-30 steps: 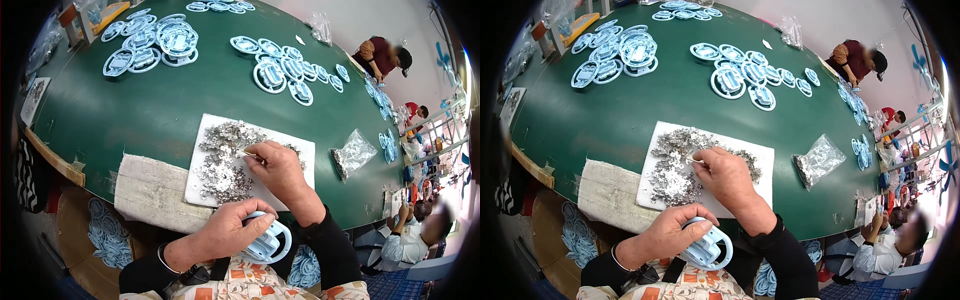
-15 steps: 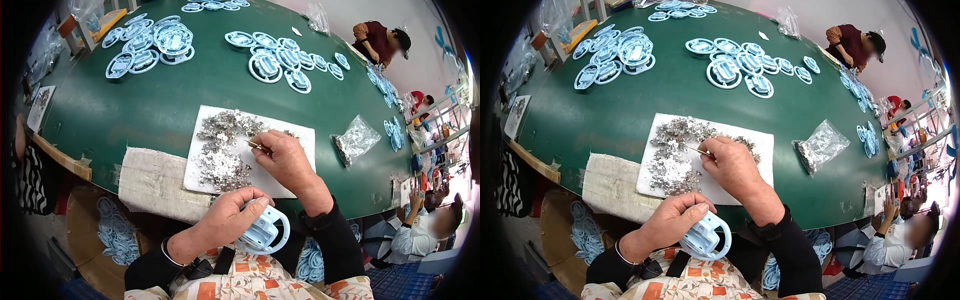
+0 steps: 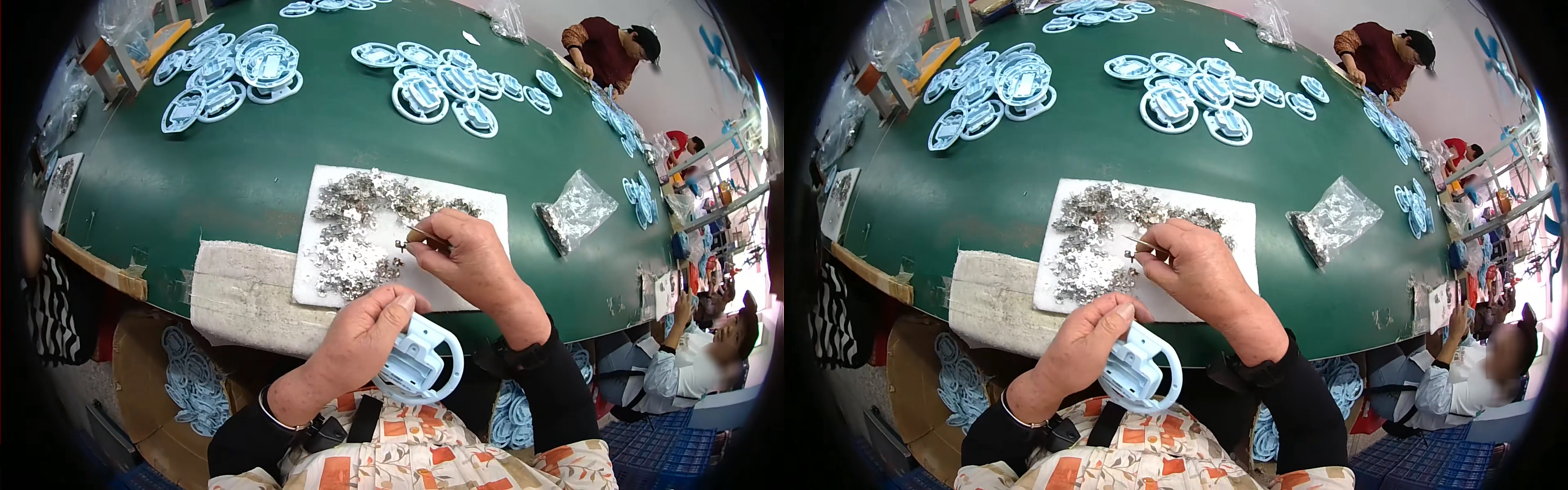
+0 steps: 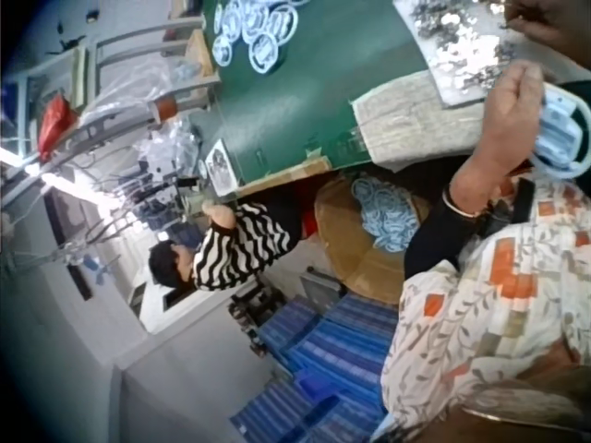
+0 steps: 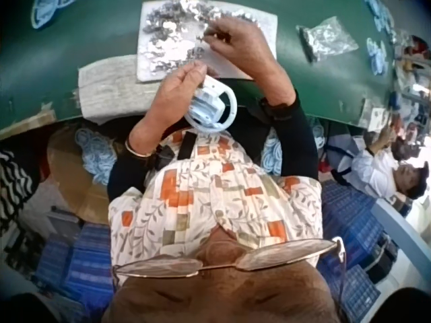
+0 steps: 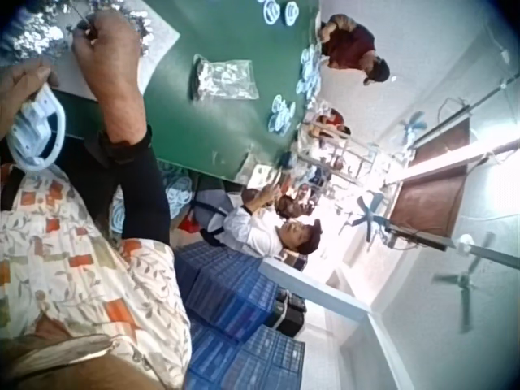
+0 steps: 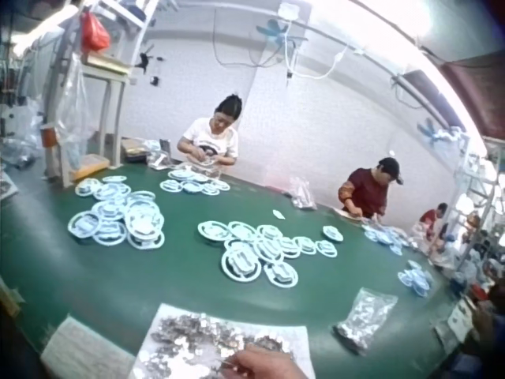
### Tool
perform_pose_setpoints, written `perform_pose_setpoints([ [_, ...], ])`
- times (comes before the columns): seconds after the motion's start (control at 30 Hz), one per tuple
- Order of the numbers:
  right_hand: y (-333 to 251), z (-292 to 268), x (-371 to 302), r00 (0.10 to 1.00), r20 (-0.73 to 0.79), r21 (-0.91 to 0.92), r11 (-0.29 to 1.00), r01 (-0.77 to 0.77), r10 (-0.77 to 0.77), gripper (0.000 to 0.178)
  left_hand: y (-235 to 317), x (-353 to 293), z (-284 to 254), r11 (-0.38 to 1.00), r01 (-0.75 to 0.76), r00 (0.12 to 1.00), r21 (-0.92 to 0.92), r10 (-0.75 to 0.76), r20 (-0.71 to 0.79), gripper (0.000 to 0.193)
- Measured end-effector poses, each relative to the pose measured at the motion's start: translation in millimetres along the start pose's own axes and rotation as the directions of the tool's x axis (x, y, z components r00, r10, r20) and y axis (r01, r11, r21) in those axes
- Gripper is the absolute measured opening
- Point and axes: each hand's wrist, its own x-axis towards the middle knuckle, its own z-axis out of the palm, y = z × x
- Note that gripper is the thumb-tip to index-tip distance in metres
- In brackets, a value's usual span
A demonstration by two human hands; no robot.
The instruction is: The person sits at a green table in a workshop and assembles light blue plastic rings. They pick up a ring, insert small metal components into the center using a wooden stick, and place the finished unit on the table. The process is repeated continuously with other workers visible in the background.
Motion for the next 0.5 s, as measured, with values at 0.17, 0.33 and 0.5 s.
perform_pose_setpoints([
  [0.17, -18, -24, -33, 1.0, -0.013, 0.058, 0.998, -0.013, 0.014, 0.01, 2, 10, 2, 0.999, -0.029, 0.996, -0.024, 0.027, -0.085, 0.024],
  [0.33, -23, -28, -53, 1.0, -0.017, 0.092, 0.996, -0.012, 0.014, 0.011, -1, 21, 10, 0.973, -0.115, 0.989, 0.199, 0.131, -0.066, 0.025],
  [0.5, -8, -39, -69, 0.985, -0.079, 0.188, 0.973, -0.137, 0.154, 0.013, 5, 33, 22, 0.937, -0.12, 0.989, 0.327, 0.141, -0.044, 0.021],
])
